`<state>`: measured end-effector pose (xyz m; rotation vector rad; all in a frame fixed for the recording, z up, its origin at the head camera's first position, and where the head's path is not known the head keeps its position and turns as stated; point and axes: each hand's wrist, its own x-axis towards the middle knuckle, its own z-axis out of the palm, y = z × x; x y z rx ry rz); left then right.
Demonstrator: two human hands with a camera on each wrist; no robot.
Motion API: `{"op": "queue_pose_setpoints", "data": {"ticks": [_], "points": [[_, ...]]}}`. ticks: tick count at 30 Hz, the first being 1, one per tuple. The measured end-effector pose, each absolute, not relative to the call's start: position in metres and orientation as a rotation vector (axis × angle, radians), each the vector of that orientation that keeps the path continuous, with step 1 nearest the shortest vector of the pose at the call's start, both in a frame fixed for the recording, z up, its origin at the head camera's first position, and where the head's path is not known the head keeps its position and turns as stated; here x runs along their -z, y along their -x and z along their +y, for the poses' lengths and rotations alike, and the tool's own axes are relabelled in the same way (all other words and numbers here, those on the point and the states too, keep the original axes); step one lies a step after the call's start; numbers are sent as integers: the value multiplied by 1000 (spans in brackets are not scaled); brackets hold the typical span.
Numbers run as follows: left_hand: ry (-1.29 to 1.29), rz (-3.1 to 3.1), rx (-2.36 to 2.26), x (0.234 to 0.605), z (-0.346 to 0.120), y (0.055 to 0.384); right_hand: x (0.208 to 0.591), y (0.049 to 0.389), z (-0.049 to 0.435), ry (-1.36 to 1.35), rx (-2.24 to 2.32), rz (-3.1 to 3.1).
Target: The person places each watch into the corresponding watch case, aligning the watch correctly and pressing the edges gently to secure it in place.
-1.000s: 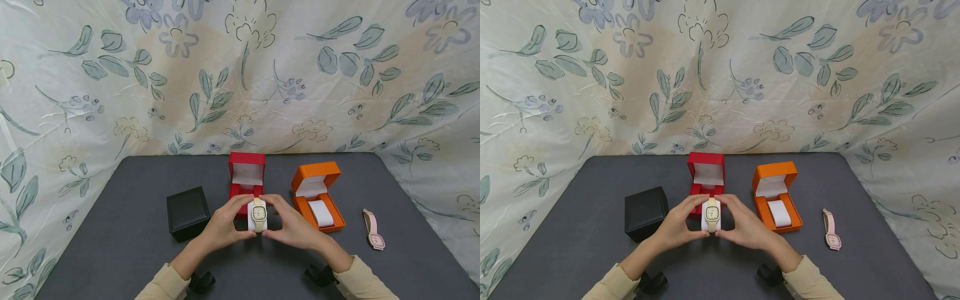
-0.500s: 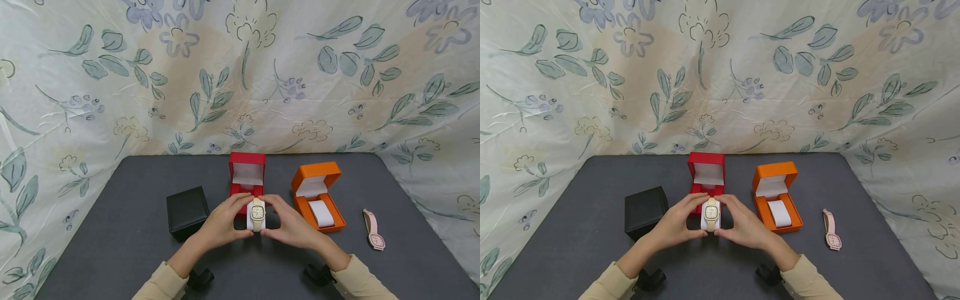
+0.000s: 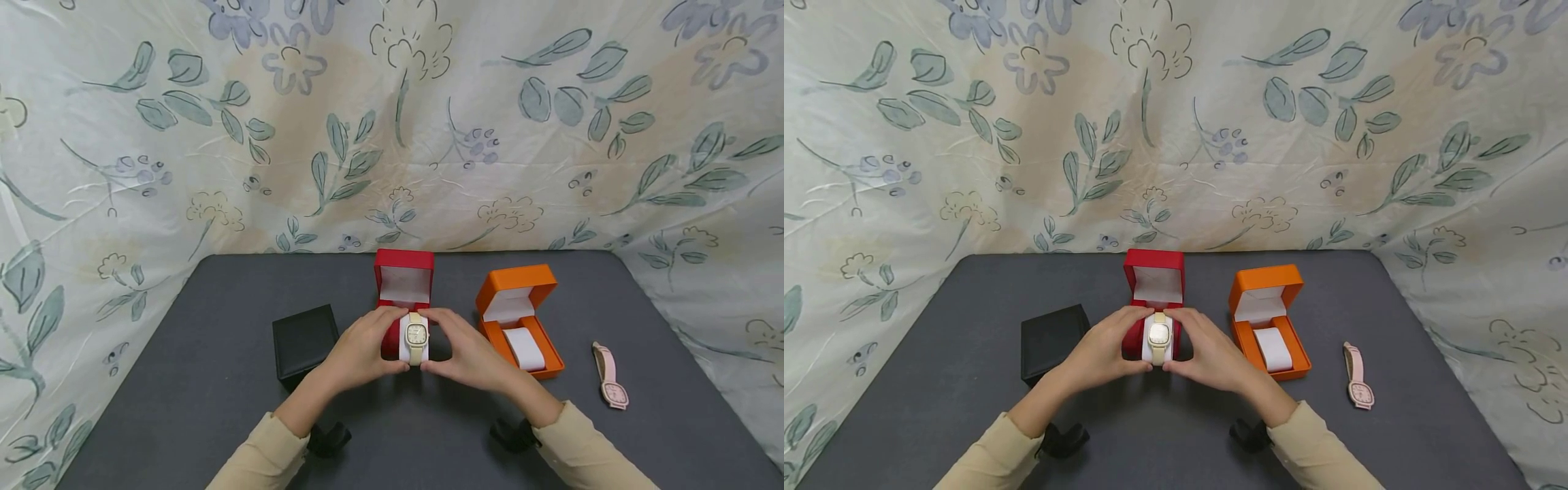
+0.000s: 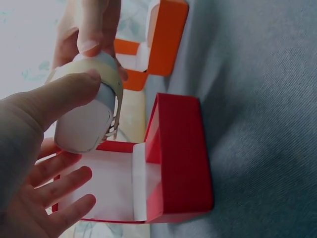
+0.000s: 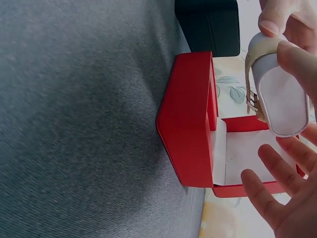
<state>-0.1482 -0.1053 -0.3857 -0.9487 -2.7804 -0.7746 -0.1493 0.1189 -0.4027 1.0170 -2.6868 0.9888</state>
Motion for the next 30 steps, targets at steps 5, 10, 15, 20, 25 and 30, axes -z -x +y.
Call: {"op": "queue_pose_setpoints", "data": {"ticks": [5,10,15,20,25,30], "points": [[957,-2802,760,381,-106,158,401,158,117,-998,-973,-2719],[951,-2847,736,378,-107,167,400,167,114,-978,-972,-2747],[938,-2891,713,376,-107,176,401,174,113,-934,-984,-2787],[931,-2907,718,375,-107,183,401,181,110,-922,-1006,-2807],[921,-2932,706,378,-108,190,401,187,107,-905,-1006,-2844],[909,-2956,681,381,-108,196,402,192,104,-902,-1009,-2856]]}}
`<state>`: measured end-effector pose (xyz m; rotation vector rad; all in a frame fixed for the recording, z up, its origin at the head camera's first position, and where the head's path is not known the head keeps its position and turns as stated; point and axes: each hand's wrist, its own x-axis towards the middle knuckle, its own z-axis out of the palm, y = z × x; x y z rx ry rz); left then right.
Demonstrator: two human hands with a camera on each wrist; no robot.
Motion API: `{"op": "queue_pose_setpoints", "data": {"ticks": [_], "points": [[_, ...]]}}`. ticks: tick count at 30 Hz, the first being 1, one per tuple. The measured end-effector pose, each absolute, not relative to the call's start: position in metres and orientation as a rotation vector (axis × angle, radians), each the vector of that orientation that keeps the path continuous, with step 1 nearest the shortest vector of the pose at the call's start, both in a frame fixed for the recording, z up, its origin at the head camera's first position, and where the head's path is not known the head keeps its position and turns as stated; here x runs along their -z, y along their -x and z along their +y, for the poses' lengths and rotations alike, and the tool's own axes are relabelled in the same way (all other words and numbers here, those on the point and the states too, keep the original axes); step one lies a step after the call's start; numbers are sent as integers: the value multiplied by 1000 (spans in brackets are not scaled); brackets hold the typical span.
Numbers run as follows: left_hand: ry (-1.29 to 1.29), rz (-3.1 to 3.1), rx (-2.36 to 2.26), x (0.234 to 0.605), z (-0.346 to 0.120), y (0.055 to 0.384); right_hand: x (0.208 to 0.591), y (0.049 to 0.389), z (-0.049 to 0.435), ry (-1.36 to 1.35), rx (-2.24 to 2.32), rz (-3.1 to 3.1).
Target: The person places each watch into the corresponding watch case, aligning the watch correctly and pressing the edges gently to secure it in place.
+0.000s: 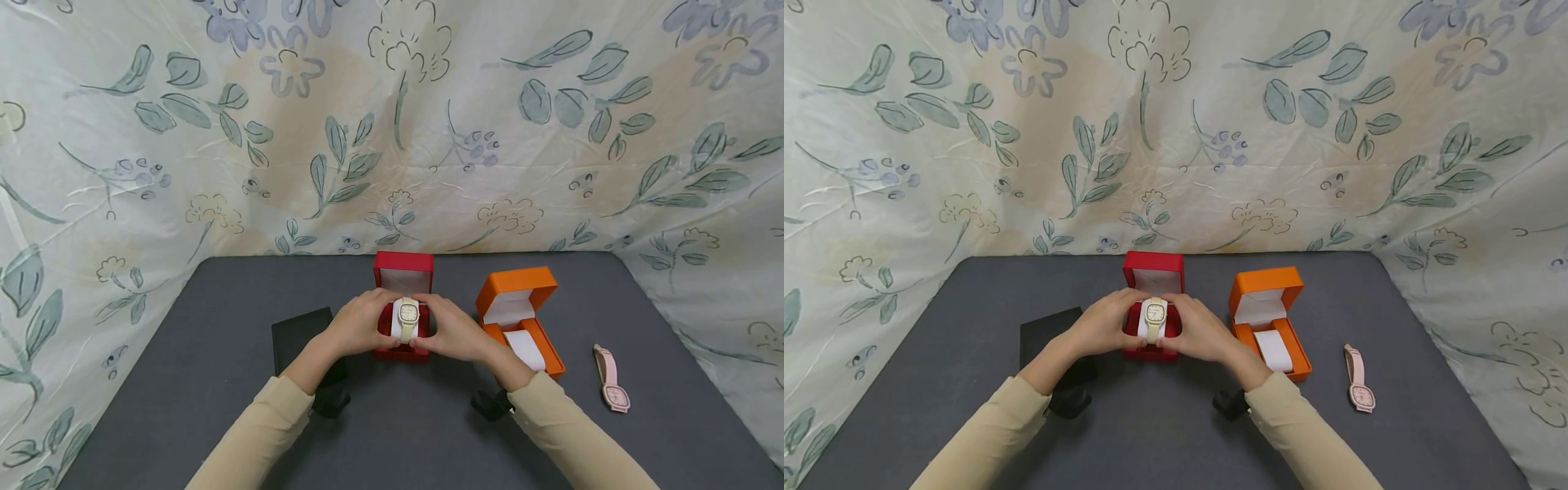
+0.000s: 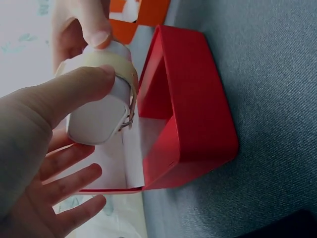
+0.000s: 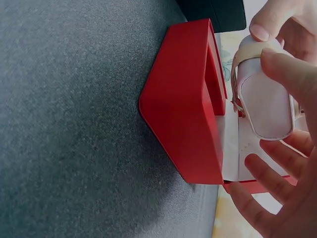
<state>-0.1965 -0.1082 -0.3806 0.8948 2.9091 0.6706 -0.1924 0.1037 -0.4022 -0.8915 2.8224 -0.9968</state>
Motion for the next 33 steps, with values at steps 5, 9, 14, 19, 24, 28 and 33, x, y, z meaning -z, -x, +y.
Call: {"op": "queue_pose_setpoints", "data": {"ticks": [5,9,14,19,24,28,33], "points": [[-887,2908,-635,383,-108,200,406,196,101,916,1000,2816],[-878,2910,-610,385,-108,201,409,198,98,911,987,2820],[-885,2930,-556,389,-106,202,412,198,97,892,947,2849],[-891,2951,-528,392,-106,203,415,198,95,892,929,2876],[-893,2952,-498,393,-105,205,417,198,93,878,884,2912],[-890,2949,-470,395,-105,206,419,198,91,847,837,2937],[-895,2960,-438,401,-104,207,422,199,89,818,796,2948]]}}
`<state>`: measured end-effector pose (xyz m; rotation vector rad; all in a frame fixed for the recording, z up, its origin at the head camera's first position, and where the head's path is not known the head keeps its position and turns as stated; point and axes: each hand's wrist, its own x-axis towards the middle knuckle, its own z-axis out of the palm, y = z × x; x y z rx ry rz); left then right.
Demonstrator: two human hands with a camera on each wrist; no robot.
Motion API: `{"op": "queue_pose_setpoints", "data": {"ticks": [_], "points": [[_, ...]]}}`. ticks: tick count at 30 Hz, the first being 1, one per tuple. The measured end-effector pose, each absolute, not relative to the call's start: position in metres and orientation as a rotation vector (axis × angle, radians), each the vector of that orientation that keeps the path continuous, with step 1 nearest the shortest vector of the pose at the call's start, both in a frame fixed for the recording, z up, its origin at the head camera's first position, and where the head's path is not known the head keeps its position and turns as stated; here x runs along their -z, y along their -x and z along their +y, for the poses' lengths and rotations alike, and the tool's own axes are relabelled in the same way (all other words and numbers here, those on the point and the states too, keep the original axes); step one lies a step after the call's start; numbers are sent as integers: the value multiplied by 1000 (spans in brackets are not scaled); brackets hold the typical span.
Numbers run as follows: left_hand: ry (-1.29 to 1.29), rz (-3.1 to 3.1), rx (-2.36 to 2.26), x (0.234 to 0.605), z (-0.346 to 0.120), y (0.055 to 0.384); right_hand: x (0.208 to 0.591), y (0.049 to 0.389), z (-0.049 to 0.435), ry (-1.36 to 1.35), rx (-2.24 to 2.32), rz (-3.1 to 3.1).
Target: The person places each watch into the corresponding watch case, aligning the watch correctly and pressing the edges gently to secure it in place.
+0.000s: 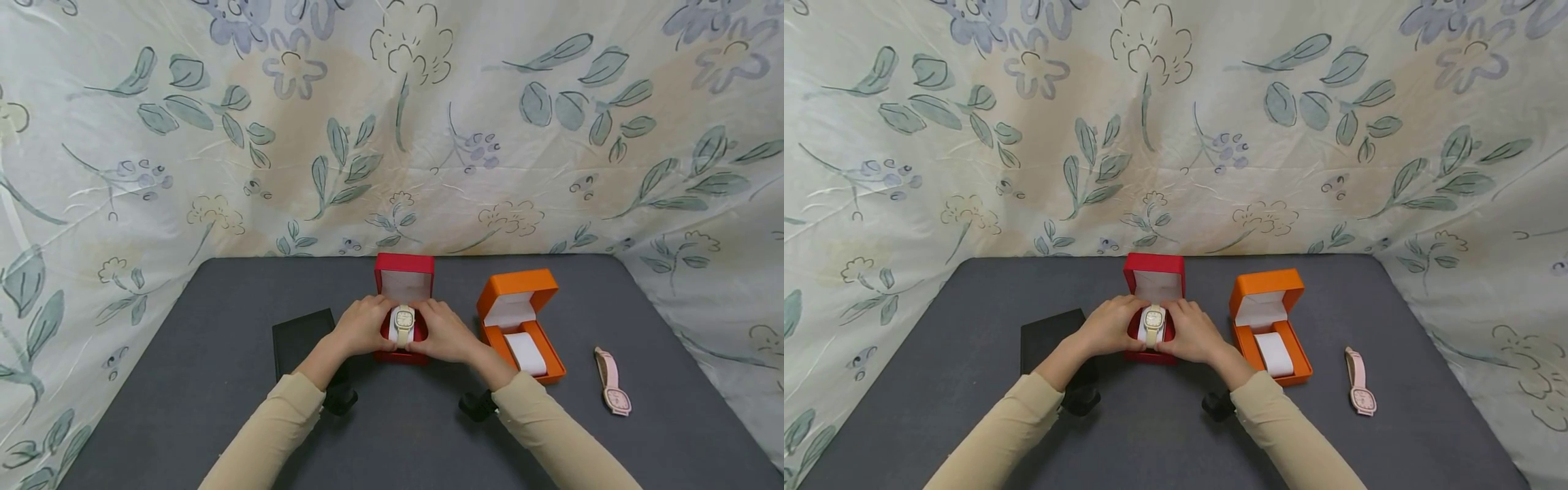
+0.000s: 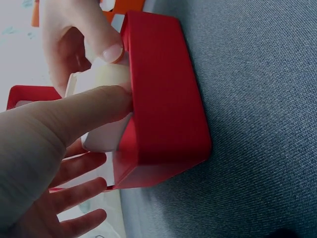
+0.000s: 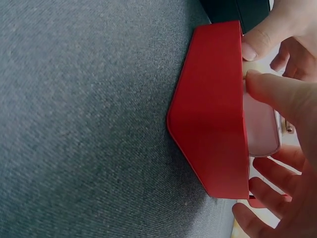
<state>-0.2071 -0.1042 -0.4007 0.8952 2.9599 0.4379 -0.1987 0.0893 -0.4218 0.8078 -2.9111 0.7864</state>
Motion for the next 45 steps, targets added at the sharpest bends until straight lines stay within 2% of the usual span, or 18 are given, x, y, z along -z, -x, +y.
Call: {"op": "queue_pose_setpoints", "data": {"ticks": [45], "points": [[-795,2948,-352,402,-98,206,421,196,85,-797,-608,-2924]]}}
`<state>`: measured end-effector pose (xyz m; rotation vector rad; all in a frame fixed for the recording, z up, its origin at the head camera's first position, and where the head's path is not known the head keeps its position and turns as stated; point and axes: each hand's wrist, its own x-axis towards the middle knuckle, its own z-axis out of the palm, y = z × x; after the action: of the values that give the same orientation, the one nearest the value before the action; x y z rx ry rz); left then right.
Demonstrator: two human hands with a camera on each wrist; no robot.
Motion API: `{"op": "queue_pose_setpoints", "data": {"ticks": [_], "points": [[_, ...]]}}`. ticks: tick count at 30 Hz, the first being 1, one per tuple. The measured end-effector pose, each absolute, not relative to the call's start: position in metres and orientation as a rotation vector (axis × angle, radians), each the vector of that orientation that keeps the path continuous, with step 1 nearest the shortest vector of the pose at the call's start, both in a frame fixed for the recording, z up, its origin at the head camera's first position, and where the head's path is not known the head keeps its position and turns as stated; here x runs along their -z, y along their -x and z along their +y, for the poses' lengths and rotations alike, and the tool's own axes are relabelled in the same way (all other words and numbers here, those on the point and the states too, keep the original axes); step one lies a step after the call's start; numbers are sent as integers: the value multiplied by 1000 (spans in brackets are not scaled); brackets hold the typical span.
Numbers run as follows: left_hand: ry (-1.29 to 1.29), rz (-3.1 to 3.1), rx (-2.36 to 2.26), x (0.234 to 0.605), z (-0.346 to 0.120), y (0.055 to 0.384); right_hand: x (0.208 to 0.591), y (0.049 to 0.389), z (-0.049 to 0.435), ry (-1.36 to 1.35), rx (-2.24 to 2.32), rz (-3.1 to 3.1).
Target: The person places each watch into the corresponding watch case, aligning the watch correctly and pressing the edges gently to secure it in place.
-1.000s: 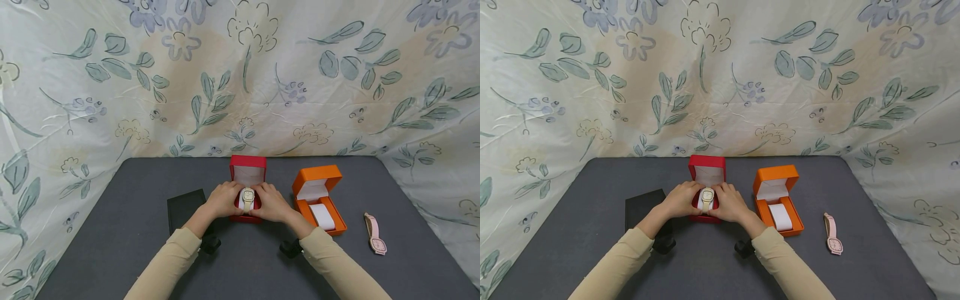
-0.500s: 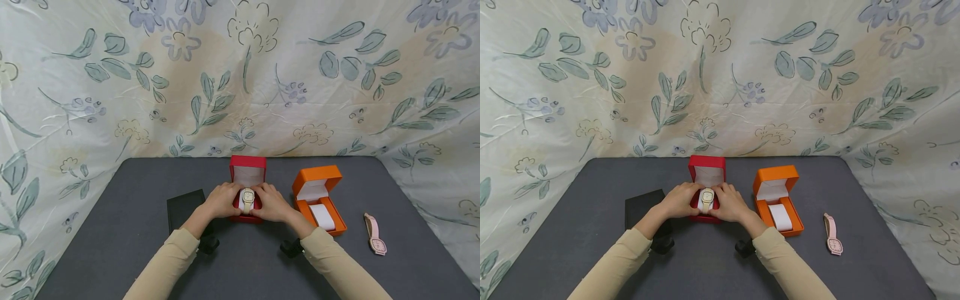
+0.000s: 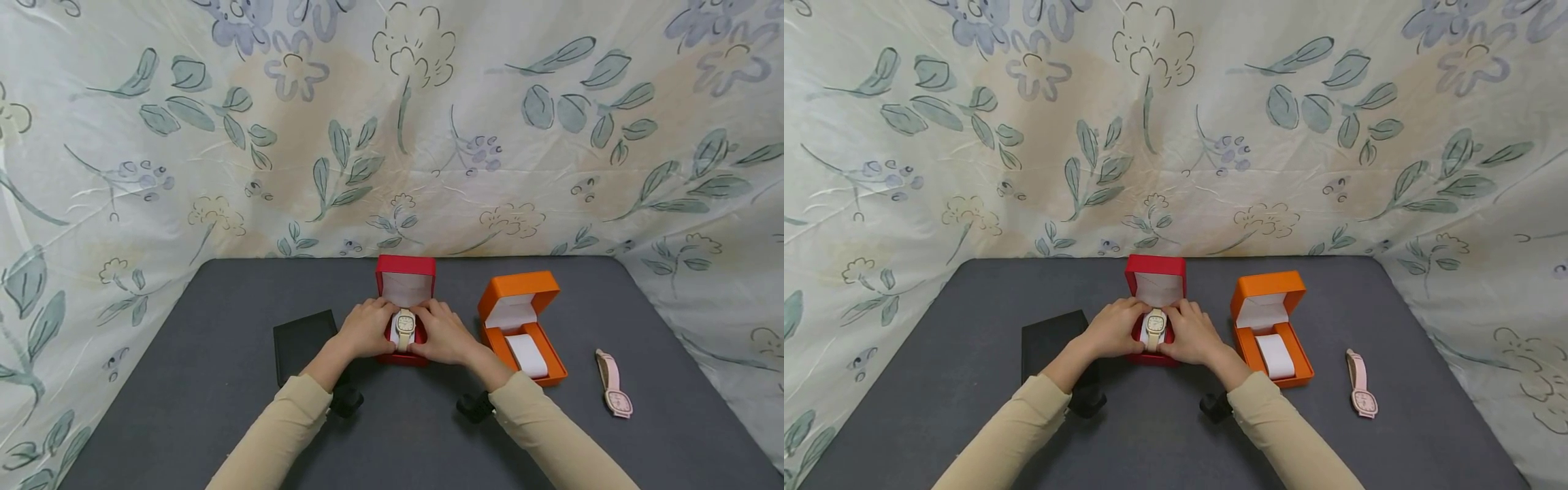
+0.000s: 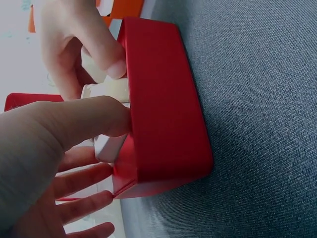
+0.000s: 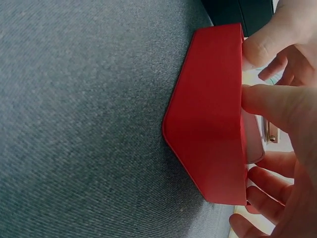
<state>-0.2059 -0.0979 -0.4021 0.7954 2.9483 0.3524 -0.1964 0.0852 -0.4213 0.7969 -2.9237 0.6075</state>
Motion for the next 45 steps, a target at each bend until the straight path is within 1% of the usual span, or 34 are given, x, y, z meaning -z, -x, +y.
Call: {"op": "queue_pose_setpoints", "data": {"ticks": [17,25,28,35,40,45], "points": [[-774,2931,-399,402,-100,203,422,196,89,-742,-676,-2936],[-798,2922,-411,395,-102,201,418,195,95,-783,-761,-2858],[-813,2934,-435,391,-104,201,416,195,97,-769,-811,-2790],[-783,3013,-563,379,-111,200,410,198,102,-628,-913,-2621],[-738,3049,-670,367,-113,197,404,199,104,-596,-949,-2493],[-773,3124,-769,357,-116,196,396,201,103,-564,-972,-2412]]}}
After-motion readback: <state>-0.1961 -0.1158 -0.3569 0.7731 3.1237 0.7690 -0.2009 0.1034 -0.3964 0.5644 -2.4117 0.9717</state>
